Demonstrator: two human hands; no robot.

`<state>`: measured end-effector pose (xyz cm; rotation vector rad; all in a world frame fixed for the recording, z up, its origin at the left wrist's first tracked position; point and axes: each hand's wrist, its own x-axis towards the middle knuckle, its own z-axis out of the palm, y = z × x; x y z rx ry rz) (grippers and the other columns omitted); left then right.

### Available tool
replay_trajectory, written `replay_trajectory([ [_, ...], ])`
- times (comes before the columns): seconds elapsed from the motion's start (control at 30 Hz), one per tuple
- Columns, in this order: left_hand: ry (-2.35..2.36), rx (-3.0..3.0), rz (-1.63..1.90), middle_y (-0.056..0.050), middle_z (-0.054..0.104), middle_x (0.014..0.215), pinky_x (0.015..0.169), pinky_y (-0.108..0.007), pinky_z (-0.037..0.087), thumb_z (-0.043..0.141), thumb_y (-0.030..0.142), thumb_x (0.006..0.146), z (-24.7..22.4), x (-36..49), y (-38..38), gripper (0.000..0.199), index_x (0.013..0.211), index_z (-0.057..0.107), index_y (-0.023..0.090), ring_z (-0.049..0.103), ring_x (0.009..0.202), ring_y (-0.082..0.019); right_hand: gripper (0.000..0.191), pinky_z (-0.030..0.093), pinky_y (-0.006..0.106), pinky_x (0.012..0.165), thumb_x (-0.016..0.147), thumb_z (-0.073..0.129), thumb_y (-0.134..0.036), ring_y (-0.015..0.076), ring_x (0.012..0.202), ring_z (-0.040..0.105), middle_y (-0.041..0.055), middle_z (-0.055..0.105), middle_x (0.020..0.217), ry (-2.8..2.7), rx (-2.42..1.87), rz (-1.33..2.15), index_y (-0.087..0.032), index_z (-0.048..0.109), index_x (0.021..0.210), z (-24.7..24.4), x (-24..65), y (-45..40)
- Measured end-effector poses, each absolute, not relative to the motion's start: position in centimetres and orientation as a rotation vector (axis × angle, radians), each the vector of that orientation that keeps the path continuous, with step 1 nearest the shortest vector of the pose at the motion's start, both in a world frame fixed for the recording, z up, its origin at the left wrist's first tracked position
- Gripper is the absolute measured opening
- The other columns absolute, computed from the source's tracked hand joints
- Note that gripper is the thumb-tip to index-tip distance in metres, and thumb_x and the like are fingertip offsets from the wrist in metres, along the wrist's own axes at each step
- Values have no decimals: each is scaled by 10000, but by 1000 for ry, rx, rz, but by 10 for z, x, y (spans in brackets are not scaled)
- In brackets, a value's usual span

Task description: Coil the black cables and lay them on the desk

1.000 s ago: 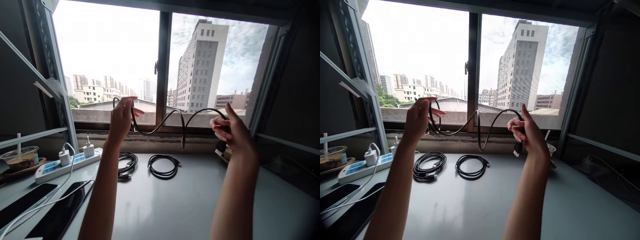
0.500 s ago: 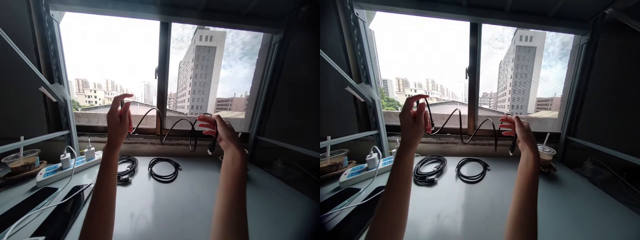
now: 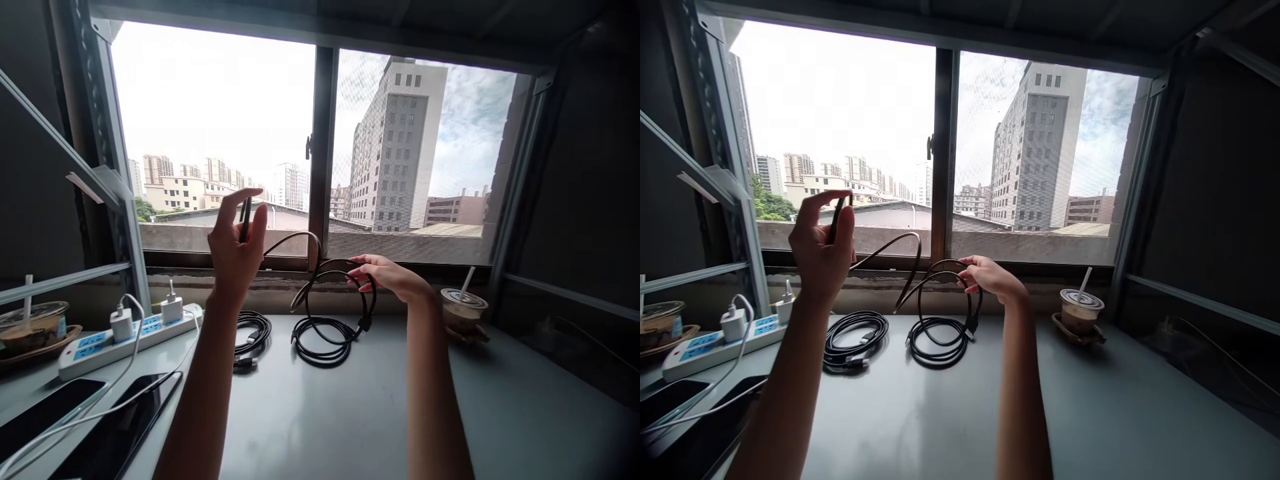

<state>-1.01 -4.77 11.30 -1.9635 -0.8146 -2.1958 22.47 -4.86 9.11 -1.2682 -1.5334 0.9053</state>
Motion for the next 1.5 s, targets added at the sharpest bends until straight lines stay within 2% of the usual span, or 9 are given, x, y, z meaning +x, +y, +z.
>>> replay_trajectory([
  [0.13, -818, -2029, -2167, 61, 451, 540, 431, -261, 228, 478, 433, 880, 112, 3, -48, 341, 1174, 501, 264, 351, 382, -78, 480, 458, 183, 486, 860, 487, -257, 132, 722, 640, 91, 654, 974, -1631, -1257, 902, -166, 350, 1311, 89, 206, -42],
  [0.27, -890, -2070, -2122, 74, 399, 464, 464, -257, 254, 475, 435, 869, 109, 15, -43, 361, 1172, 526, 245, 364, 368, -95, 575, 466, 200, 511, 832, 434, -586, 163, 835, 621, 99, 619, 1061, -1667, -1227, 840, -193, 459, 1250, 90, 198, -43],
  [0.4, -963, -1964, -2187, 64, 445, 498, 509, -261, 305, 455, 399, 879, 108, 19, -47, 336, 1174, 522, 252, 427, 402, -113, 674, 500, 238, 592, 753, 439, -698, 214, 993, 574, 116, 568, 1152, -1701, -1252, 747, -184, 531, 1180, 94, 206, -50],
  [0.57, -951, -1633, -2397, 53, 432, 524, 513, -264, 308, 396, 368, 909, 109, 20, -58, 299, 1172, 480, 253, 476, 467, -126, 569, 513, 292, 724, 678, 694, -415, 174, 847, 610, 91, 583, 1115, -1684, -1418, 513, -225, 515, 1184, 97, 223, -61],
  [0.73, -955, -1675, -2345, 67, 437, 447, 525, -271, 320, 362, 311, 925, 100, 43, -58, 215, 1067, 507, 242, 492, 442, -141, 356, 562, 288, 667, 748, 550, -161, 92, 661, 609, 93, 517, 1158, -1525, -1167, 523, -186, 498, 1100, 97, 212, -59],
  [0.87, -958, -2061, -1949, 81, 395, 397, 488, -255, 265, 408, 270, 890, 88, 69, -59, 144, 922, 545, 238, 387, 363, -115, 386, 576, 250, 644, 776, 522, -184, 111, 756, 630, 75, 483, 1207, -1347, -933, 509, -228, 444, 1151, 100, 196, -54],
  [1.13, -619, -2486, -1330, 73, 418, 471, 433, -226, 227, 313, 199, 862, 81, 79, -65, 242, 1063, 446, 170, 335, 354, -107, 576, 559, 313, 775, 659, 689, -339, 197, 874, 653, 74, 508, 1204, -1296, -661, 736, -246, 416, 1158, 107, 192, -60],
  [1.37, -633, -2439, -1697, 79, 526, 562, 470, -227, 350, 457, 197, 765, 88, 66, -60, 380, 1138, 389, 207, 430, 426, -101, 384, 555, 322, 783, 674, 574, -107, 186, 954, 611, 29, 570, 1118, -1560, -682, 295, -257, 536, 1026, 102, 195, -54],
  [1.5, -716, -2225, -1911, -7, 628, 797, 681, -316, 465, 590, 235, 705, 96, 46, -46, 554, 1207, 359, 196, 588, 710, -170, 322, 523, 309, 825, 714, 536, -42, 172, 1010, 576, 14, 599, 1057, -1688, -647, -82, -228, 585, 972, 105, 196, -63],
])
